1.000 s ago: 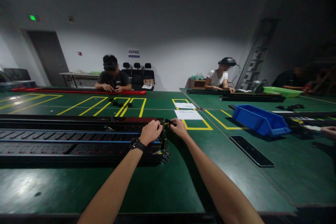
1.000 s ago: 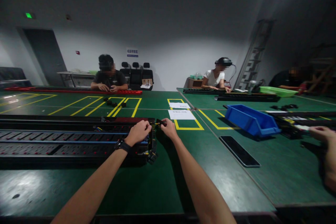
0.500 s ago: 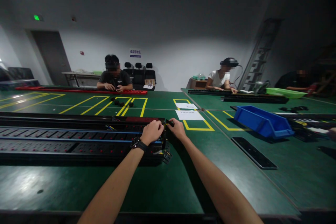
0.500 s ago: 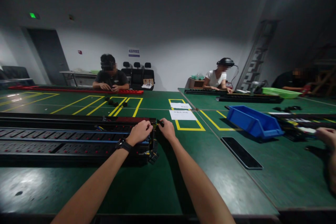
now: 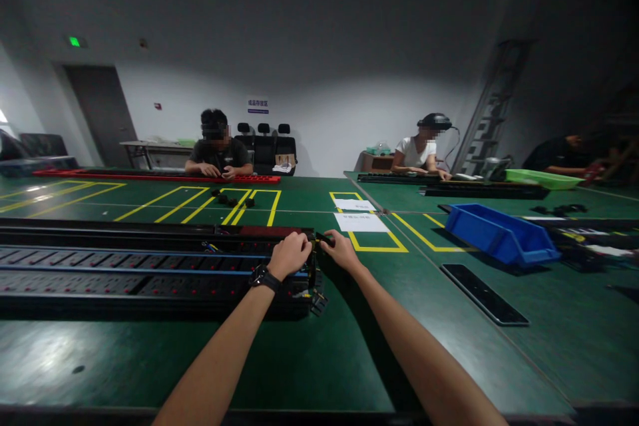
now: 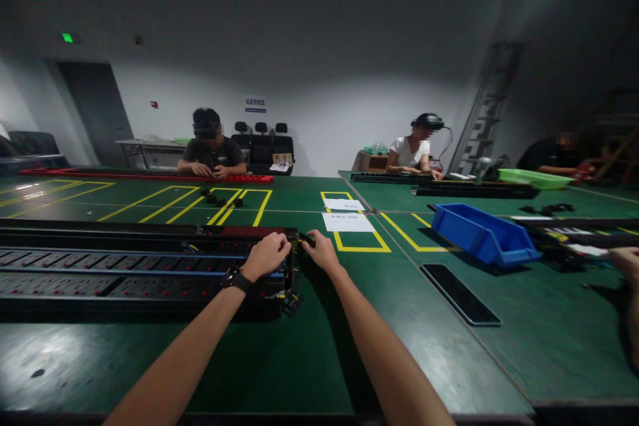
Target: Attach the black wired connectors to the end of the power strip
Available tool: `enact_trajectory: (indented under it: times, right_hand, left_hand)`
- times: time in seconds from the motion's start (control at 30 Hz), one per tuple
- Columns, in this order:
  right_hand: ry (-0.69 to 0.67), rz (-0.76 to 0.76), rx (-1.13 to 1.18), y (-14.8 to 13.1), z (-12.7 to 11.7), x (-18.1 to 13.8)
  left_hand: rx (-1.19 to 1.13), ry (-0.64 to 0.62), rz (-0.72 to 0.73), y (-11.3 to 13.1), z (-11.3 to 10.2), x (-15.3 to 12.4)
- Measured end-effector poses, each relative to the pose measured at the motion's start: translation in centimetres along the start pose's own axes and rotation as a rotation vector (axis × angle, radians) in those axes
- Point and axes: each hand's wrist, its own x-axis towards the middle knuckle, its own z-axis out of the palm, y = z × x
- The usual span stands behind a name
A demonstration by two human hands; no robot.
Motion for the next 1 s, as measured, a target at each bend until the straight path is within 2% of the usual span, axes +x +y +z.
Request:
enact_trajectory:
  times: [0.17,0.2,0.33,0.4,0.5,0.63,0.9,1.0]
  right_hand:
    - [0.075,-0.013,0.081,-0.1,-3.8,-1.9]
    - [0.038,-0.027,0.146,-0.3,-4.6,-2.7]
    - [-0.261,-0.123,0.345,-1.7,-6.8,-6.4]
    - [-0.354,-0.176,0.322,-2.7,-7.2,-7.6]
    - [-0.414,-0.224,0.300,-4.1,-7.2,-8.4]
    - [-0.490,-0.279,0.390,-4.9,-6.8,-8.4]
    - [-0.744,-0.260,0.510,-3.9,-7.7,-8.2]
    - [-0.766,-0.243,0.484,-2.6,-8.5,-7.4]
  left_hand:
    - [-0.030,0.013,0.012,-0.2,0.1,0.0]
    - [-0.034,0.014,0.014,-0.2,0.1,0.0]
    - [-0.037,0.018,0.016,-0.2,0.2,-0.1]
    - [-0.034,0.022,0.015,-0.1,0.2,-0.1]
    - [-0.024,0.020,0.013,-0.1,0.2,0.0]
    - [-0.007,0.015,0.014,0.0,0.2,0.1]
    - [-0.014,0.011,0.018,0.1,0.1,0.1]
    - [-0.014,0.015,0.021,0.1,0.2,0.2]
